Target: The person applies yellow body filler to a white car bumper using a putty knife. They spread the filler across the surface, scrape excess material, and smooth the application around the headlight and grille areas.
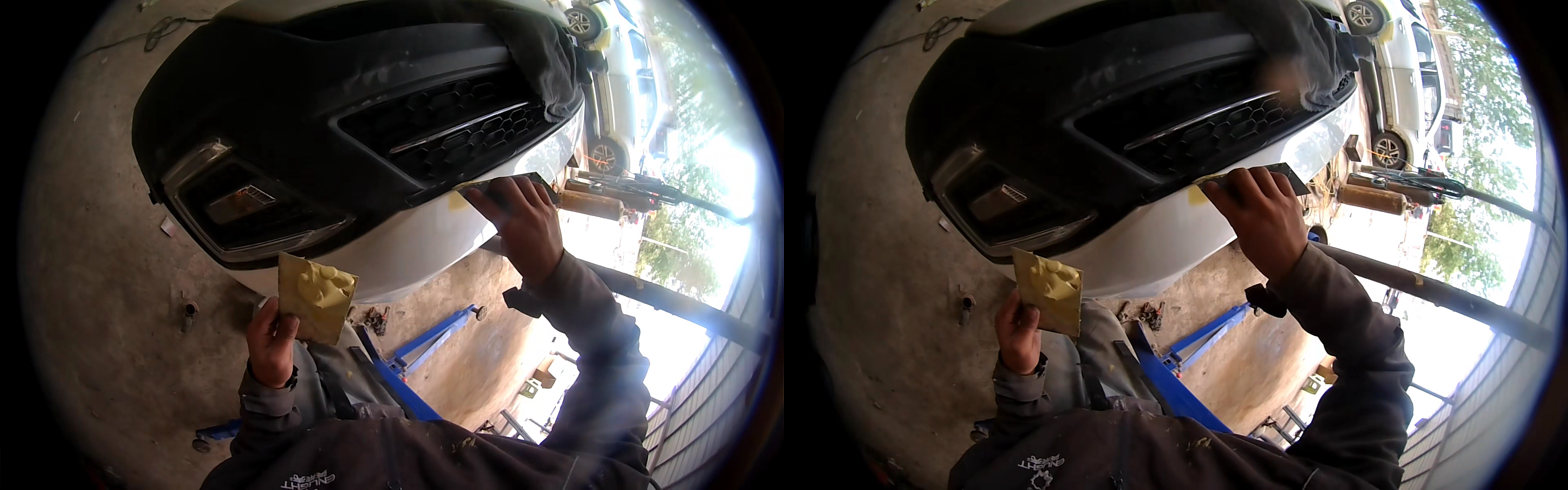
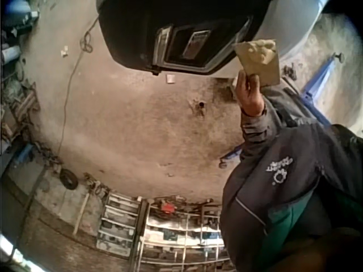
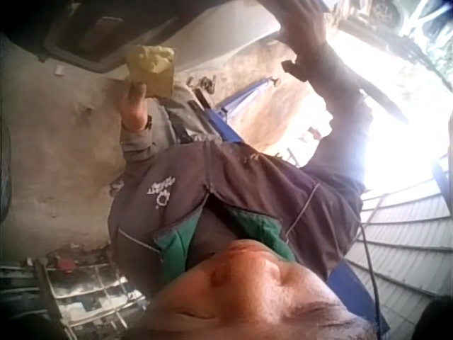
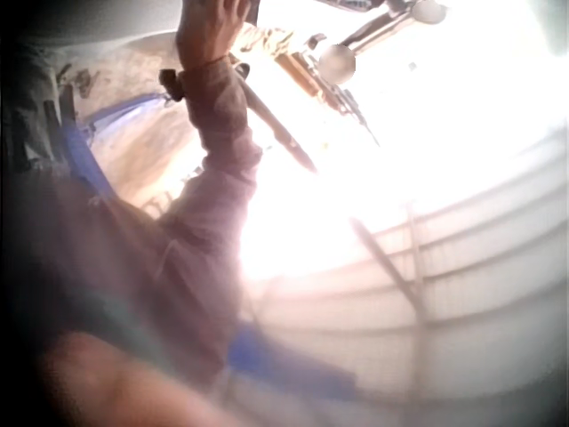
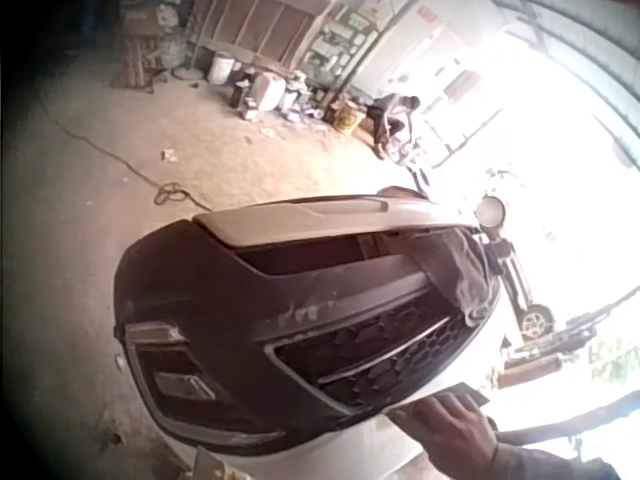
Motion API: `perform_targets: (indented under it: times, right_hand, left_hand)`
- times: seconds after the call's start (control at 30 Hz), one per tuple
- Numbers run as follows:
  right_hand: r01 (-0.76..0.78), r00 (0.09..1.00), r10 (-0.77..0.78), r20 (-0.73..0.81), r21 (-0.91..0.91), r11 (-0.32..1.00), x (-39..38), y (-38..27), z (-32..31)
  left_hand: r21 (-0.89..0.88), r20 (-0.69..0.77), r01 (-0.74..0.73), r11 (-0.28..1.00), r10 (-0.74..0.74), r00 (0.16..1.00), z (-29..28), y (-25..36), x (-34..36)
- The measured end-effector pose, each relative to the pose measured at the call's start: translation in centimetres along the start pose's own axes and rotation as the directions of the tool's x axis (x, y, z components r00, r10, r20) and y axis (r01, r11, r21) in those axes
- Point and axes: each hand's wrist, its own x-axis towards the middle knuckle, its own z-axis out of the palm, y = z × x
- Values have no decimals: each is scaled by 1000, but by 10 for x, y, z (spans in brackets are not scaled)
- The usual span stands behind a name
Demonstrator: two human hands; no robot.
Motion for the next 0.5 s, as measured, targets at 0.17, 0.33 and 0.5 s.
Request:
perform_targets:
  times: [0.17,0.33,0.5]
  right_hand:
    - [-9,1000,9,1,-10,1000,-1,11,2]
    - [-52,996,49,-70,-40,998,-10,23,-4]
    - [-101,962,141,-235,174,980,-24,28,-43]
  left_hand:
    - [1,-27,-15,1000,15,1000,1,6,-2]
    - [-12,-31,-37,999,37,999,7,20,-4]
    - [-56,-34,-98,994,96,995,34,43,-3]
